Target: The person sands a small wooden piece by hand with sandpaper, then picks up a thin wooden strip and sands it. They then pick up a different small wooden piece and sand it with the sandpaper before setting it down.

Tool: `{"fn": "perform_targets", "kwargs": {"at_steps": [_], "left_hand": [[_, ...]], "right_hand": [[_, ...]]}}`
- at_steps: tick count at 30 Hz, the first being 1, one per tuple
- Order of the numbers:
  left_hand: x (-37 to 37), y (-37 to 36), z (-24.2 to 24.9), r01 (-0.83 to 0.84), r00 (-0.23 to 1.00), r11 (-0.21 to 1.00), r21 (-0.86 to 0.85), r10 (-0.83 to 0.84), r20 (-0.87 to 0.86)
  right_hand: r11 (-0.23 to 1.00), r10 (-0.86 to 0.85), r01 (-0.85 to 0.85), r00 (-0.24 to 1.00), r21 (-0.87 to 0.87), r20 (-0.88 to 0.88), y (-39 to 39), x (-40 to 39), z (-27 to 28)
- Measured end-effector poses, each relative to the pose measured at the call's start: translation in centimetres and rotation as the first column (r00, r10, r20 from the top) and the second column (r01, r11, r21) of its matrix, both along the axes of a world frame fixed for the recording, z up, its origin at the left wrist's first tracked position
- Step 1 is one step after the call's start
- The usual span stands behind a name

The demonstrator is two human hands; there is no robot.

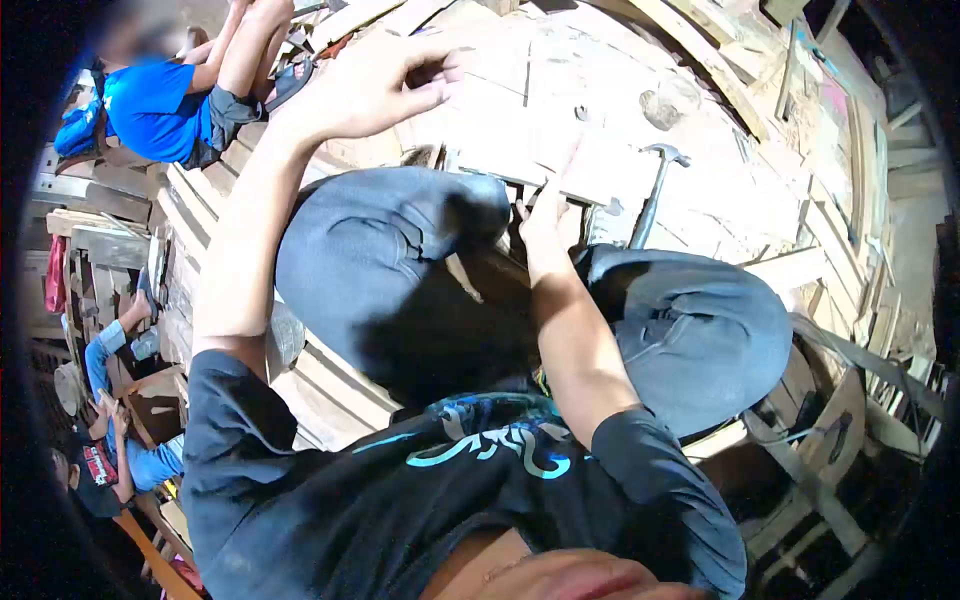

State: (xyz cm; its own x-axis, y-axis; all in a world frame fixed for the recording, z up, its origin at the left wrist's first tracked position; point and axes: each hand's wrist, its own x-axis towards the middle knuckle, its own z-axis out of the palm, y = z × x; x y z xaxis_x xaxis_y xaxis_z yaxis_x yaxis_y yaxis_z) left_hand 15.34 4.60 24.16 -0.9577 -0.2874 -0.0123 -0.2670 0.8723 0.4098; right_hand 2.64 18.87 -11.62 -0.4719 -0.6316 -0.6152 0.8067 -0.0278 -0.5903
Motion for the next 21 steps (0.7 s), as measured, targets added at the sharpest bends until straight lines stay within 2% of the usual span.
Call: {"fn": "perform_targets", "kwargs": {"at_steps": [2,3,4,6,8,9,12,14,16,18,20,21], "left_hand": [[0.3,0.0,-0.1,-0.032,0.999,0.999,0.014,0.032,-0.002],[0.3,0.0,-0.6,-0.005,0.996,1.0,0.02,0.007,-0.093],[0.6,-0.1,-0.6,-0.04,0.998,0.998,0.04,0.042,-0.041],[0.9,0.3,-0.8,-0.061,0.994,0.998,0.027,0.064,-0.092],[0.3,0.6,0.1,-0.047,0.999,0.994,0.103,0.048,-0.004],[0.4,0.4,-0.2,-0.021,0.997,0.994,0.111,0.03,-0.076],[-0.1,0.1,0.3,0.003,1.0,1.0,0.011,-0.003,-0.022],[-0.5,-0.1,-0.2,-0.014,0.996,0.995,0.097,0.022,-0.081],[-0.8,-0.5,-0.8,-0.009,0.99,0.998,0.058,0.017,-0.137],[-1.3,-0.5,-0.7,0.009,0.994,1.0,-0.027,-0.012,-0.11],[-1.5,-1.1,-1.3,0.081,0.977,0.995,-0.05,-0.089,-0.194],[-1.6,-1.6,-1.5,0.034,0.984,0.998,-0.055,-0.043,-0.171]], "right_hand": [[1.0,0.006,-0.006,1.0,0.007,-0.006,0.0,-0.1,0.2],[1.0,0.006,-0.006,1.0,0.004,-0.01,-0.3,-0.3,0.3],[1.0,0.009,-0.009,1.0,-0.001,-0.013,-0.4,-0.5,0.4],[1.0,0.007,-0.007,1.0,0.006,-0.025,-0.7,-1.1,0.5],[1.0,0.007,-0.007,0.999,0.007,-0.036,-1.2,-1.9,0.8],[1.0,0.009,-0.008,0.999,0.014,-0.041,-1.2,-2.1,1.1],[0.999,0.014,-0.011,0.999,0.047,-0.048,-1.0,-2.9,1.4],[0.996,0.015,-0.011,0.999,0.09,-0.041,-0.6,-2.9,1.7],[0.989,0.004,0.003,0.999,0.15,-0.042,-0.4,-2.6,2.1],[0.967,-0.058,0.072,0.996,0.243,-0.063,-0.3,-2.4,1.1],[0.914,-0.162,0.197,0.979,0.354,-0.124,-1.3,-3.1,-2.8],[0.881,-0.331,0.331,0.942,0.338,-0.061,-1.1,-3.3,-1.7]]}}
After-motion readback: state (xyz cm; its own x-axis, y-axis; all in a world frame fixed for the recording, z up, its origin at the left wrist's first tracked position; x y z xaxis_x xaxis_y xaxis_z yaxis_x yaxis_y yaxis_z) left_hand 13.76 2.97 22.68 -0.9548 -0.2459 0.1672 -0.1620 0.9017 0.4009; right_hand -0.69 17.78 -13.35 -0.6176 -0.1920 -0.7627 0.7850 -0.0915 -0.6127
